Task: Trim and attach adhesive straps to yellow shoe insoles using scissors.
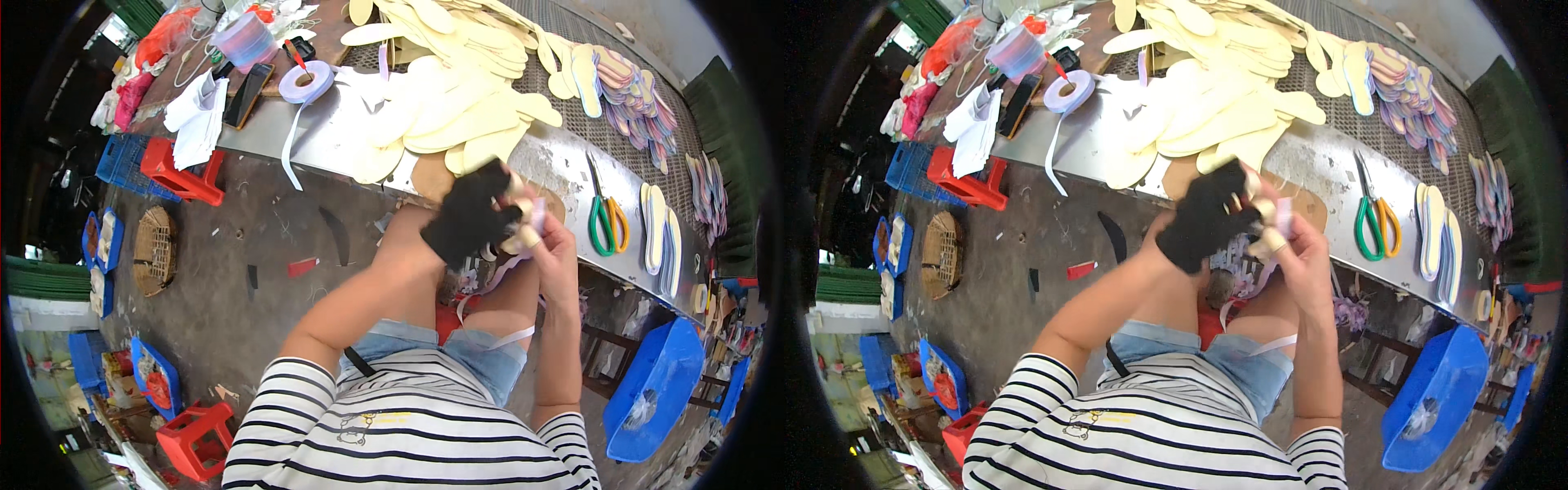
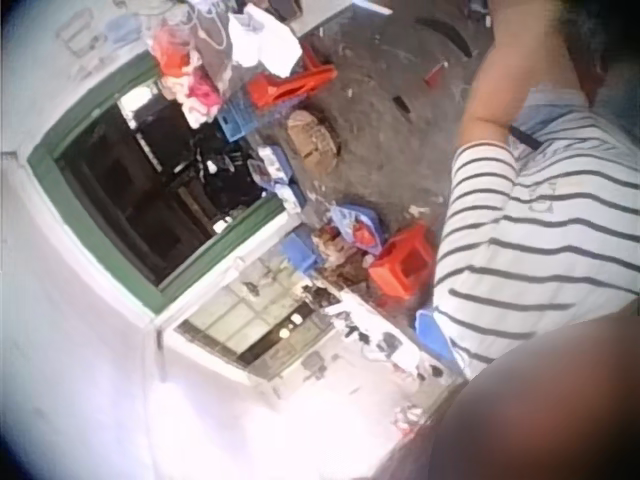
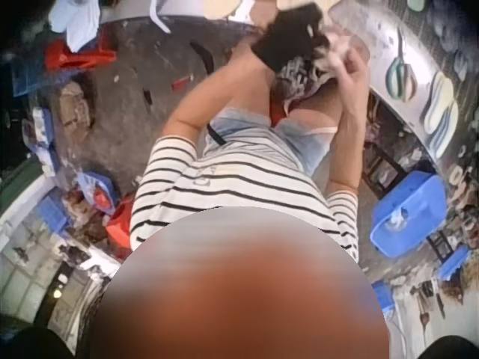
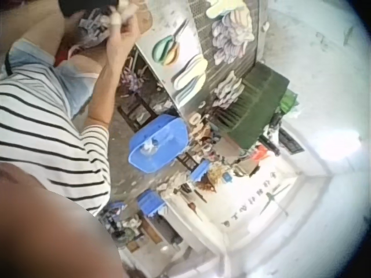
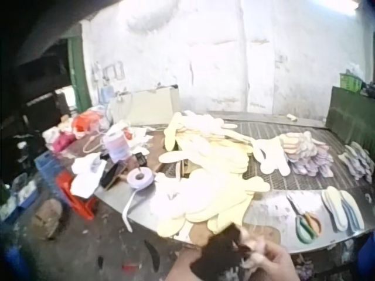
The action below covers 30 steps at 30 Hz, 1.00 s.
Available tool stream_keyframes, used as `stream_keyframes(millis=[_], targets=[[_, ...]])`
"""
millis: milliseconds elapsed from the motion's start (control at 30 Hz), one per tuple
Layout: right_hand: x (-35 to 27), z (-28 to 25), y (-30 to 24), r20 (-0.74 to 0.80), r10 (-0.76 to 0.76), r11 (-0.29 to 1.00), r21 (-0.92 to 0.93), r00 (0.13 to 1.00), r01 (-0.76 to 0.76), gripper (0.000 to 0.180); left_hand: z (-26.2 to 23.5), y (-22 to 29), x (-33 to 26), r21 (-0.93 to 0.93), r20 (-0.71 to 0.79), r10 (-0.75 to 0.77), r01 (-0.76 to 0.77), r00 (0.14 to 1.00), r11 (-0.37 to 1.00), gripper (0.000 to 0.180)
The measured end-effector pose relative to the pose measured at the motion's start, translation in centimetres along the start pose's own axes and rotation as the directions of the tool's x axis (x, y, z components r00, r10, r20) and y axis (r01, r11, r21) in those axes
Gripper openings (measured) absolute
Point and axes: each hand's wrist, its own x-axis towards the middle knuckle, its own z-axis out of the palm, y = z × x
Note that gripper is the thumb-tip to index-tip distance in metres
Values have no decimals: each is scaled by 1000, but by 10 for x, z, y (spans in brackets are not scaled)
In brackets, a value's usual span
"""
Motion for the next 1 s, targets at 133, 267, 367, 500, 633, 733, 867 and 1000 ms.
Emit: stream_keyframes(millis=[133,267,367,500,633,733,867,1000], targets=[[6,-27,10,-305,160,981,153,939,-117,18,-82,-60,63,713,-134,110,19,985,701,63],[35,-3,-2,-193,176,976,-94,965,-197,19,-131,-68,81,880,32,-227,80,973,469,69],[85,42,3,16,-367,747,-591,930,305,20,-134,-48,95,891,133,-347,42,928,452,66],[130,70,30,261,-294,441,-816,920,373,25,-142,-63,104,868,166,-341,27,925,495,59],[127,78,41,234,-343,433,-820,910,374,23,-191,-75,116,880,46,-159,36,986,474,42],[126,80,47,193,-328,463,-820,925,336,24,-226,-55,121,816,-263,105,163,959,555,28],[120,69,46,110,-353,575,-758,929,308,18,-220,3,104,826,-66,568,-274,821,492,36],[81,22,7,-48,115,958,271,992,-98,18,-171,21,63,735,18,693,-480,721,479,38]])
